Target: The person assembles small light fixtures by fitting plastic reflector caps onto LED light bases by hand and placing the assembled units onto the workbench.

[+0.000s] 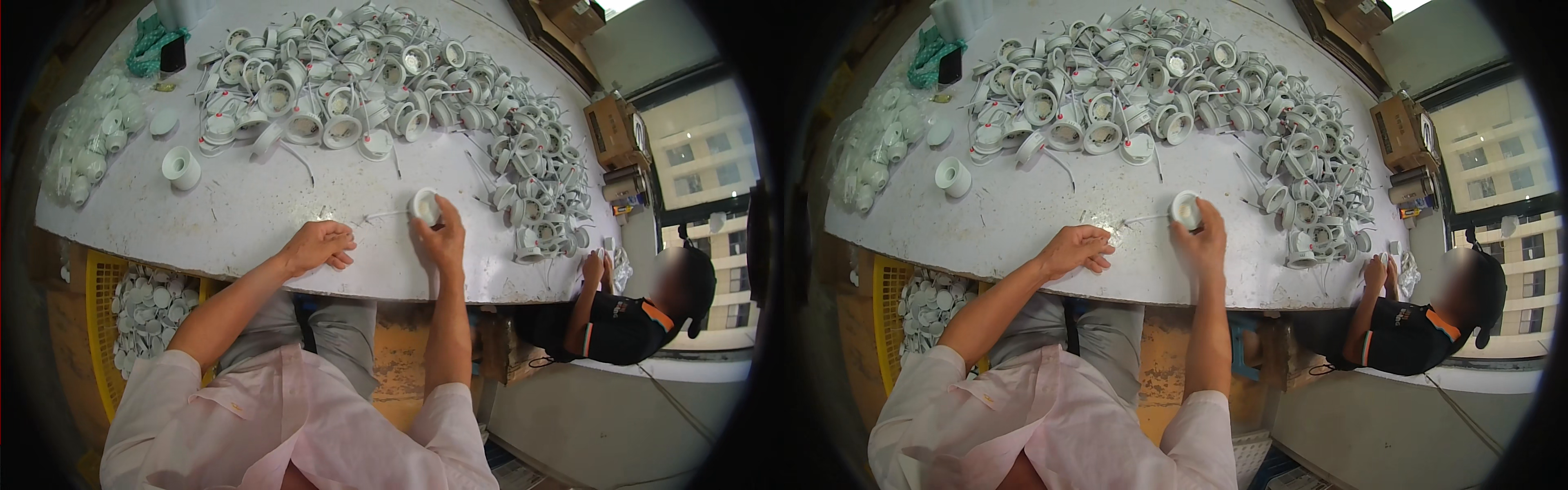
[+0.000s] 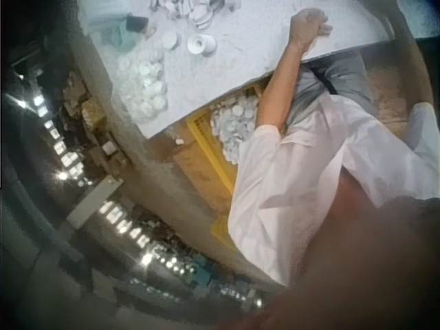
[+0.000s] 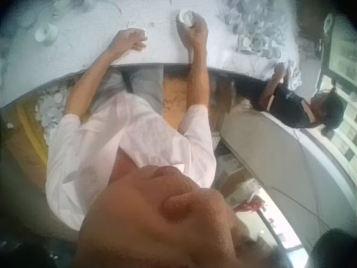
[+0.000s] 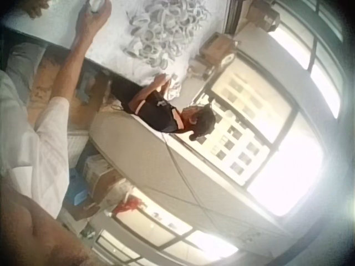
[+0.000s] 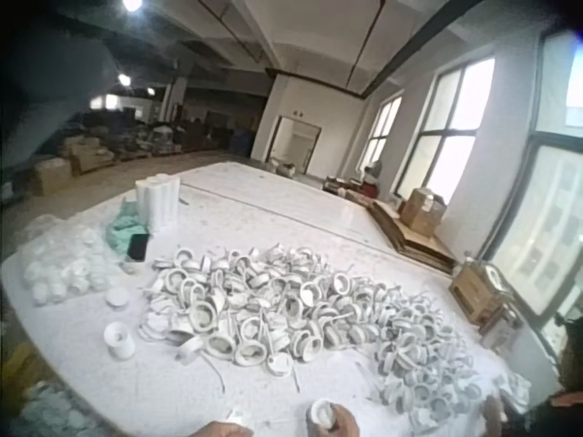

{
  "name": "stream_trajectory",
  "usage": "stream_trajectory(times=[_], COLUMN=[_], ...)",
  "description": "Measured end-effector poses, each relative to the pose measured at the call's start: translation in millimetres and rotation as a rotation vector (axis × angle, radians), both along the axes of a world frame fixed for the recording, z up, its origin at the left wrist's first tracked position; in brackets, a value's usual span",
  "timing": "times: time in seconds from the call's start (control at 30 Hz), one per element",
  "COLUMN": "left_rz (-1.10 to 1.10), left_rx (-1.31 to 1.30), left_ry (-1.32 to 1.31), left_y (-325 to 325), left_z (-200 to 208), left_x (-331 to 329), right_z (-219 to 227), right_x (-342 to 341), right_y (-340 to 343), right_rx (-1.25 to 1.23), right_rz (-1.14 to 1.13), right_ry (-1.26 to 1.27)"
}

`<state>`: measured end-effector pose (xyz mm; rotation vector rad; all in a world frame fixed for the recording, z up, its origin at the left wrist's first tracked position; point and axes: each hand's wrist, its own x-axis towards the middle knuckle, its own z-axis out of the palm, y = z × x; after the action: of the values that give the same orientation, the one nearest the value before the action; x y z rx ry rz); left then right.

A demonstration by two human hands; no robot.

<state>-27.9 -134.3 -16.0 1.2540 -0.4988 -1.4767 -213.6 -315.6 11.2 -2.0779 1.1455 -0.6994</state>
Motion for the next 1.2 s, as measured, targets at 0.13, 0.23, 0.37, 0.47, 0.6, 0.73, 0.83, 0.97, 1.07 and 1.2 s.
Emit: stream_trajectory(times=[0.13,0.23,0.37,0.47,0.6,0.73,0.83,0.97,1.07,1.2], left_rz=[-0.019,0.074,0.119,0.106,0.124,0.123,0.112,0.133,0.143,0.124], left_rx=[-0.06,-0.15,-0.228,-0.235,-0.245,-0.268,-0.279,-0.276,-0.304,-0.296], left_ry=[-0.117,-0.103,-0.108,-0.101,-0.113,-0.118,-0.139,-0.152,-0.157,-0.16], left_y=[13,21,25,24,26,24,24,25,26,29], left_z=[2,-8,-13,-15,-16,-15,-17,-18,-19,-19], left_x=[-7,-12,-12,-12,-9,-9,-10,-13,-14,-15], right_z=[-30,-30,-31,-30,-20,9,20,26,28,39], right_x=[-11,-5,0,-4,-15,-41,-55,-73,-77,-92], right_y=[-76,-112,-137,-143,-130,-135,-151,-170,-170,-160], right_rx=[-0.283,-0.294,-0.349,-0.349,-0.496,-0.633,-0.537,-0.354,-0.369,-0.525], right_rz=[-0.008,-0.14,-0.248,-0.287,-0.337,-0.39,-0.371,-0.249,-0.257,-0.324], right_ry=[0.11,0.209,0.231,0.207,0.235,0.452,0.677,0.845,0.784,0.452])
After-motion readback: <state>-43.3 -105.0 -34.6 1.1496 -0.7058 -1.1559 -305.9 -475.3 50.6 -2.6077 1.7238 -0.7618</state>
